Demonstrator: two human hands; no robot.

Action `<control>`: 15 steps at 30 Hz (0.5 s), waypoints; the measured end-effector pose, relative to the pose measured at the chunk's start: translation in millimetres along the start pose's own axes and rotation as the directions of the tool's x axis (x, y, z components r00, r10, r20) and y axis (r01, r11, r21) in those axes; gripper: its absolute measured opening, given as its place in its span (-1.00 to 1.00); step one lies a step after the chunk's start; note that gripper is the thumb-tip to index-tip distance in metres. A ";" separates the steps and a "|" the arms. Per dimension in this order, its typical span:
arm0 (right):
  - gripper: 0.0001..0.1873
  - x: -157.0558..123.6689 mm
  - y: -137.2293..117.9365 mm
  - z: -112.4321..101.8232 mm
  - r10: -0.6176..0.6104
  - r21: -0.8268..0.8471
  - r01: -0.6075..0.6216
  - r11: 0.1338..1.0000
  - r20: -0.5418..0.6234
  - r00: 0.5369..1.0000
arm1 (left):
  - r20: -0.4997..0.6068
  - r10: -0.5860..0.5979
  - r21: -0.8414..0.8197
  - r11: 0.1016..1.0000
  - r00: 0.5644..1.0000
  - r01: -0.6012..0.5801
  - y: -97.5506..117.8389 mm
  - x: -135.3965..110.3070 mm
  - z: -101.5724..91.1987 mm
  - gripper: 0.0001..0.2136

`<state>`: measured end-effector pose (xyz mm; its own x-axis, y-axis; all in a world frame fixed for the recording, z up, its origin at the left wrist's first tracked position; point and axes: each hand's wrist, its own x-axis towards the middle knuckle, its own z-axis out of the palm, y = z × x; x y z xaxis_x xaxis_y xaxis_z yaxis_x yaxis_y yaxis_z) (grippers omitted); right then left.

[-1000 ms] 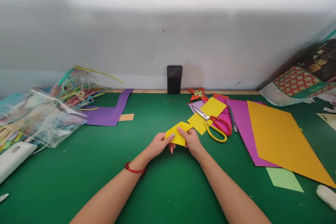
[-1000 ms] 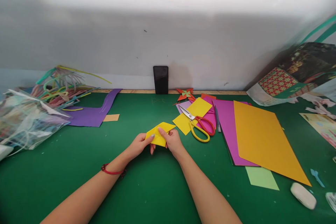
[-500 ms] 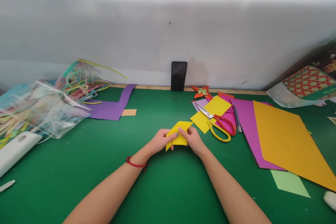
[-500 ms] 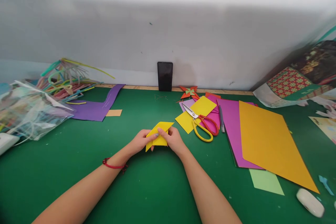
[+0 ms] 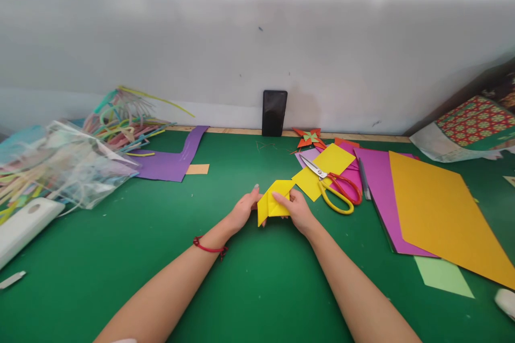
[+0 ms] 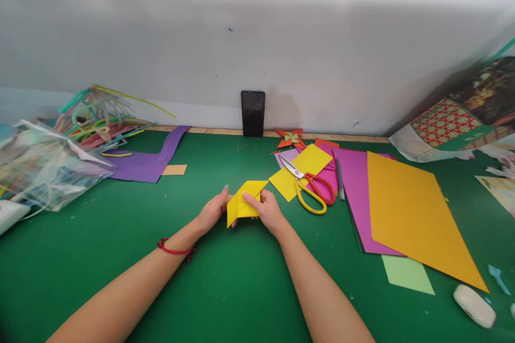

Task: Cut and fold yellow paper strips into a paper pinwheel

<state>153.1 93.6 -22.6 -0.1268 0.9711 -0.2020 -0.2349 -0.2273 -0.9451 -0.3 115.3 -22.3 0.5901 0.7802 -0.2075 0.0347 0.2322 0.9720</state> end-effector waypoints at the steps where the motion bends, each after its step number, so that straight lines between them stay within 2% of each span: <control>1: -0.61 0.7 0.1 -0.9 0.006 0.025 -0.005 1.000 -0.016 1.000 | -0.020 0.000 -0.032 0.999 1.000 0.000 -0.6 1.1 -0.6 -0.42; 5: -0.60 1.8 -1.3 -4.7 0.038 0.110 -0.030 0.993 -0.067 0.997 | -0.120 0.011 -0.068 0.998 0.993 -0.019 0.2 3.4 -1.7 -0.57; 7: -0.61 1.1 -2.4 -5.2 0.043 0.078 -0.041 0.996 -0.025 0.999 | -0.144 0.030 -0.043 0.998 0.989 -0.037 1.7 3.0 -1.5 -0.57; 10: -0.65 -0.3 -3.6 -3.5 0.045 -0.012 -0.045 0.999 0.062 0.997 | -0.118 0.057 0.046 0.998 0.991 -0.052 3.7 1.9 -0.3 -0.61; 13: -0.65 -0.8 -3.5 -0.7 0.032 -0.032 -0.031 0.999 0.042 0.999 | -0.068 0.050 0.096 0.994 0.996 -0.044 4.9 1.0 1.5 -0.64; 15: -0.64 -0.5 -2.5 0.4 0.016 -0.026 -0.015 1.000 0.019 1.000 | -0.085 0.050 0.104 0.994 0.995 -0.041 5.3 0.4 2.3 -0.65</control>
<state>153.3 93.7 -20.0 -0.1489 0.9659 -0.2117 -0.2074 -0.2399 -0.9484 2.0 115.5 -17.0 0.5205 0.8372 -0.1677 0.0941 0.1390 0.9858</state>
